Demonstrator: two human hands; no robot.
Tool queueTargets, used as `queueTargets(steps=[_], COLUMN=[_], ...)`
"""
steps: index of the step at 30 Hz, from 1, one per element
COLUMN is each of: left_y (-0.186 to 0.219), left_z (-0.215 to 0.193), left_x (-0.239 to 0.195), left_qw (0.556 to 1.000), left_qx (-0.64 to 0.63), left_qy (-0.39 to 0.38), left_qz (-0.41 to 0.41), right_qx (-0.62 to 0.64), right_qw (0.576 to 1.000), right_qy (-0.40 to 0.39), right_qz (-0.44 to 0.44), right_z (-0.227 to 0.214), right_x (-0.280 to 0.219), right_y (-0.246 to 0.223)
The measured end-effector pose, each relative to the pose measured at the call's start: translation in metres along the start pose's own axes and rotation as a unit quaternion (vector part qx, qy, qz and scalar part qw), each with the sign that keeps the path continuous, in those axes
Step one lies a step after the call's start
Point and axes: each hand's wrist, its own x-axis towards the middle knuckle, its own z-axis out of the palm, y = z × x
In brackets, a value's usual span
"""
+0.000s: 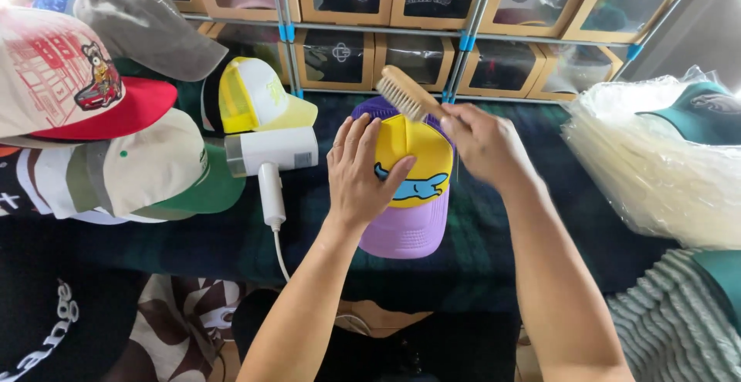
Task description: The person cleans a purple and yellow trucker hat by first brushing the inside and then the outside with a wooden brush. They then use a white hairdryer to blow air onto the hat's surface, focusing on the front panel and brim.
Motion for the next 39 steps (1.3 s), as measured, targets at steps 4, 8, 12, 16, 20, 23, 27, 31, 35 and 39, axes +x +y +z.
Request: queueTargets(steps=[4, 8, 12, 16, 20, 23, 27, 31, 35, 39], left_y=[-0.002, -0.008, -0.030, -0.022, -0.021, -0.023, -0.025, -0.029, -0.019, -0.023], left_z=[-0.002, 0.000, 0.012, 0.003, -0.001, -0.004, 0.000, 0.000, 0.001, -0.002], left_x=[0.002, 0.010, 0.036, 0.033, 0.028, 0.029, 0.025, 0.031, 0.024, 0.027], left_qw=[1.000, 0.997, 0.998, 0.978, 0.955, 0.958, 0.966, 0.965, 0.956, 0.955], left_qx=[-0.017, 0.026, -0.004, -0.190, -0.241, -0.228, -0.217, -0.221, -0.239, -0.237], left_qy=[0.008, 0.040, 0.023, -0.060, -0.090, -0.087, -0.079, -0.068, -0.088, -0.101], left_qz=[0.008, 0.057, 0.050, -0.069, -0.148, -0.148, -0.120, -0.124, -0.148, -0.148], right_qx=[-0.057, 0.112, 0.308, 0.139, -0.019, 0.029, -0.099, 0.297, 0.229, 0.293], right_qw=[0.978, 0.961, 0.937, 0.981, 0.998, 0.995, 0.973, 0.893, 0.943, 0.917], right_qy=[-0.081, -0.110, 0.073, -0.074, -0.013, -0.047, -0.204, -0.151, -0.079, -0.127], right_qz=[0.183, 0.230, 0.150, 0.113, 0.055, 0.083, 0.050, 0.302, 0.230, 0.239], right_z=[0.058, 0.060, 0.010, -0.021, -0.011, 0.007, 0.012, 0.009, 0.000, 0.009], right_x=[0.029, 0.009, 0.008, 0.001, 0.013, 0.030, 0.032, 0.018, 0.026, 0.043], right_y=[0.125, 0.158, 0.076, 0.016, 0.025, 0.037, 0.063, 0.094, 0.084, 0.089])
